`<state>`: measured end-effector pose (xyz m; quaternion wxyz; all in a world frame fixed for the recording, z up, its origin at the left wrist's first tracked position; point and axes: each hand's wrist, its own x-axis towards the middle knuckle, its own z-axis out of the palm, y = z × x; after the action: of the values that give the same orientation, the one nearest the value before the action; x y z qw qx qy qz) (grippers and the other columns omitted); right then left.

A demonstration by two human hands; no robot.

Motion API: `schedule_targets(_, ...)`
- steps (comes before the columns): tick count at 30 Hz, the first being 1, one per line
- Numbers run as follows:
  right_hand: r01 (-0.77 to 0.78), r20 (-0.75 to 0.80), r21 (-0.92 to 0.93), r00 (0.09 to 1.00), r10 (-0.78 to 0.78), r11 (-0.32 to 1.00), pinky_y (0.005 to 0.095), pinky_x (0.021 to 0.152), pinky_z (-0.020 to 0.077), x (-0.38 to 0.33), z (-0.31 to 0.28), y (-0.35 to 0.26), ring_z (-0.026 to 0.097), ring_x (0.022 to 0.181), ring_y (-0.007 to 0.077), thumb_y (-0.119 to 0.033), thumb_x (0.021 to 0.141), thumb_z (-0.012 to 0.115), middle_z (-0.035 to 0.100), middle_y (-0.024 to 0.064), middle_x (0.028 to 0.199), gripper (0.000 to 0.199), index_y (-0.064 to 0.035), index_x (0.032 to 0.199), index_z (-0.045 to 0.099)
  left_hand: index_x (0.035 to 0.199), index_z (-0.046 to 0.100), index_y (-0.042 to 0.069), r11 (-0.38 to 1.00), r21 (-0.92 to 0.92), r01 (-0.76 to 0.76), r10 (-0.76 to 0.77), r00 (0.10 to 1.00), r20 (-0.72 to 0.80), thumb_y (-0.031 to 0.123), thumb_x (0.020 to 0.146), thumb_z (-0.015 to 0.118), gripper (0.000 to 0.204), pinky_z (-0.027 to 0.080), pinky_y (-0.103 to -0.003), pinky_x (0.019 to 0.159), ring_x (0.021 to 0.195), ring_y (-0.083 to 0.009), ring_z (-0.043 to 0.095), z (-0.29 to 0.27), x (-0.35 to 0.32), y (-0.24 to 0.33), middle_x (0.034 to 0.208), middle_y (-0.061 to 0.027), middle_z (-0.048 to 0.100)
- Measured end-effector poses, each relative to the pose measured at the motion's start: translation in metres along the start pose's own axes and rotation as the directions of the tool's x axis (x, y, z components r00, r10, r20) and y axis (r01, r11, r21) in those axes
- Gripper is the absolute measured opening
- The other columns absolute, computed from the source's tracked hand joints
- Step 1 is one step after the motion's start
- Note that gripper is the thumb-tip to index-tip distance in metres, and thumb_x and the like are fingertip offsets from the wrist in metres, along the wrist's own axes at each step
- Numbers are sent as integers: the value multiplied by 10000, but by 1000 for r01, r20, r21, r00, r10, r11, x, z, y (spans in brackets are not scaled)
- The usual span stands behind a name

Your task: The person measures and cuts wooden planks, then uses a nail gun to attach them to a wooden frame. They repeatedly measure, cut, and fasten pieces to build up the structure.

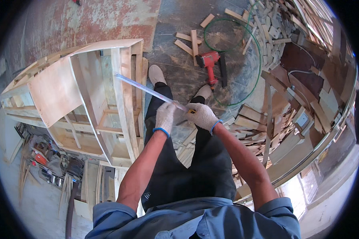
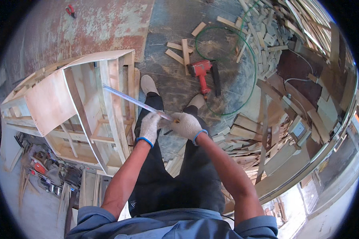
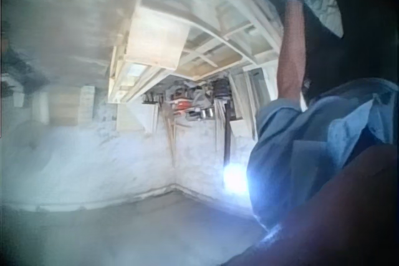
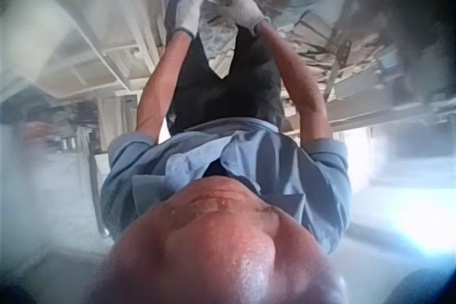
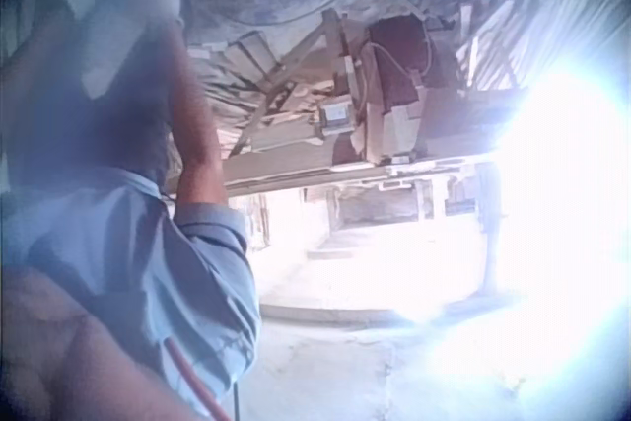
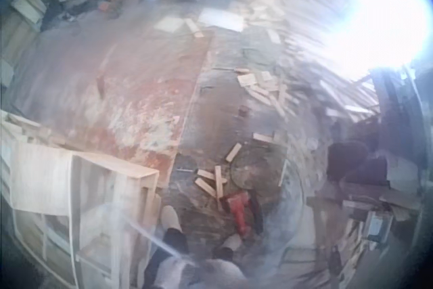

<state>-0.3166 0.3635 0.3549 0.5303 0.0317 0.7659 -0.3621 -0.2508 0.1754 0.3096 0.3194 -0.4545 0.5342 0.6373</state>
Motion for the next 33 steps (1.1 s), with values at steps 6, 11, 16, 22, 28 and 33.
schedule_targets(6,-147,-199,154,964,176,977,449,882,561,-69,-14,61,713,1001,397,-328,844,713,739,215,1052,471,-74,1239,678,1069,738,-9,940,321,-121,70,984,164,204,993,568,283,530,-336,805,891,-202,691,86,-38,-11,1000,-125,750)
schedule_targets(11,-276,-377,258,854,360,926,472,977,530,-158,-45,121,680,1114,398,-363,833,694,715,229,1168,551,-89,1307,631,1085,730,3,903,423,-77,-96,923,373,207,994,595,261,551,-313,730,834,-174,694,142,-55,-25,956,-86,731)
schedule_targets(16,-162,-738,382,539,406,910,439,977,527,-284,-98,154,671,1113,392,-338,868,710,689,237,1186,512,-52,1287,645,949,691,32,853,521,7,-216,915,341,202,976,586,202,532,-295,605,680,-155,659,136,-50,-71,835,-53,672)
schedule_targets(22,-144,-906,423,-96,412,895,390,985,532,-459,-184,188,673,1131,260,-242,870,777,669,185,1278,527,-4,1319,634,972,700,0,643,763,-67,-245,926,288,211,950,608,232,485,-307,528,596,-155,619,86,-42,-85,795,-64,667)
schedule_targets(28,-408,-833,505,-459,308,760,372,997,511,-591,-238,357,677,1143,288,-346,924,718,707,222,1209,559,10,1345,628,1006,693,13,567,823,33,-324,928,186,216,973,593,229,520,-323,536,602,-167,631,73,-50,-84,774,-62,648)
schedule_targets(33,-569,-778,628,-441,447,532,470,1034,488,-630,-228,532,631,1186,437,-523,948,567,673,252,1279,610,-22,1280,670,946,694,27,528,848,34,-337,925,173,215,985,591,218,526,-326,536,603,-158,630,113,-62,-82,769,-50,636)
